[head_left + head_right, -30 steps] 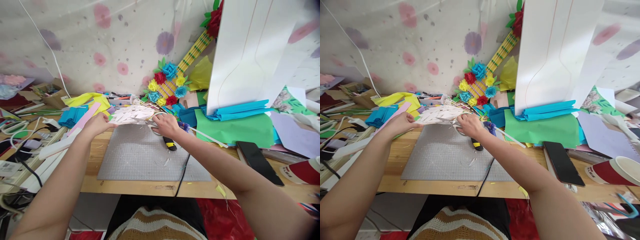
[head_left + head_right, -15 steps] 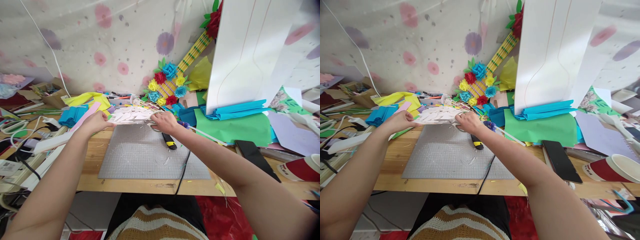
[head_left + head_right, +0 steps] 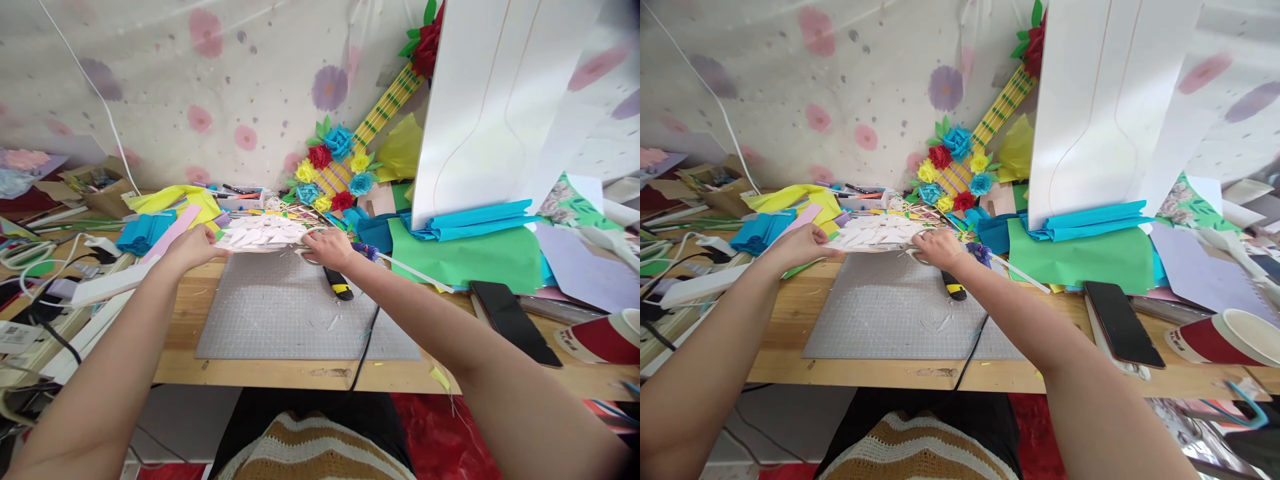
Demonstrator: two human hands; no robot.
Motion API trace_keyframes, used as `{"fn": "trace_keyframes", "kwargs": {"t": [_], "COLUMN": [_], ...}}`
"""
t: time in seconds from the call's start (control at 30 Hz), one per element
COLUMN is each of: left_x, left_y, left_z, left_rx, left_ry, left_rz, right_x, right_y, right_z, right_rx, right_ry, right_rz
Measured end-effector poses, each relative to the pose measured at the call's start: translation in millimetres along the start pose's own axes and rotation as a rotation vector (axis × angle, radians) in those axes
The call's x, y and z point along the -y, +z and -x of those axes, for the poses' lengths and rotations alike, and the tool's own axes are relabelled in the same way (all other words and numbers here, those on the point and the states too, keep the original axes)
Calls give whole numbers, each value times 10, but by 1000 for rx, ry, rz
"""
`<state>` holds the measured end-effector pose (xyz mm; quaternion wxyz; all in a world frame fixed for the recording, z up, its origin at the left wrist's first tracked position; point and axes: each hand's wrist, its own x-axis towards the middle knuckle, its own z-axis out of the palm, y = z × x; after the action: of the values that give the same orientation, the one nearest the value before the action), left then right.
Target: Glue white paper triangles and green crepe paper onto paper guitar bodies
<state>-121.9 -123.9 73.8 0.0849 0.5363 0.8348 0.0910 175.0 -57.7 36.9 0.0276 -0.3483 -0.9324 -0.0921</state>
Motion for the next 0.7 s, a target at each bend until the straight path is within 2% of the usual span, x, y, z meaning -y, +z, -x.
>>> {"fn": "trace_keyframes", "kwargs": {"t": [0.13,0.23,0.33,0.47,0.6,0.7], "left_x": [0,70,197,409,574,649], "left_y": [43,139,271,423,491,508], "left_z": [51,65,69,77,110,123], "left_rx": [-6,-45,-116,-187,-202,-226], "left_ry": [-1,23,133,269,306,332], "left_rz": [-4,-12,30,98,72,76], "right_x": [49,99,119,95,93,103], "right_y": [-5,-12,6,98,242,329], "right_z": [12,1,7,88,177,197], "right_rx": [-16,-36,-29,13,79,52], "right_ry": [154,398,583,675,708,718], "right_rz": [-79,-198,-402,-701,-800,-839]}}
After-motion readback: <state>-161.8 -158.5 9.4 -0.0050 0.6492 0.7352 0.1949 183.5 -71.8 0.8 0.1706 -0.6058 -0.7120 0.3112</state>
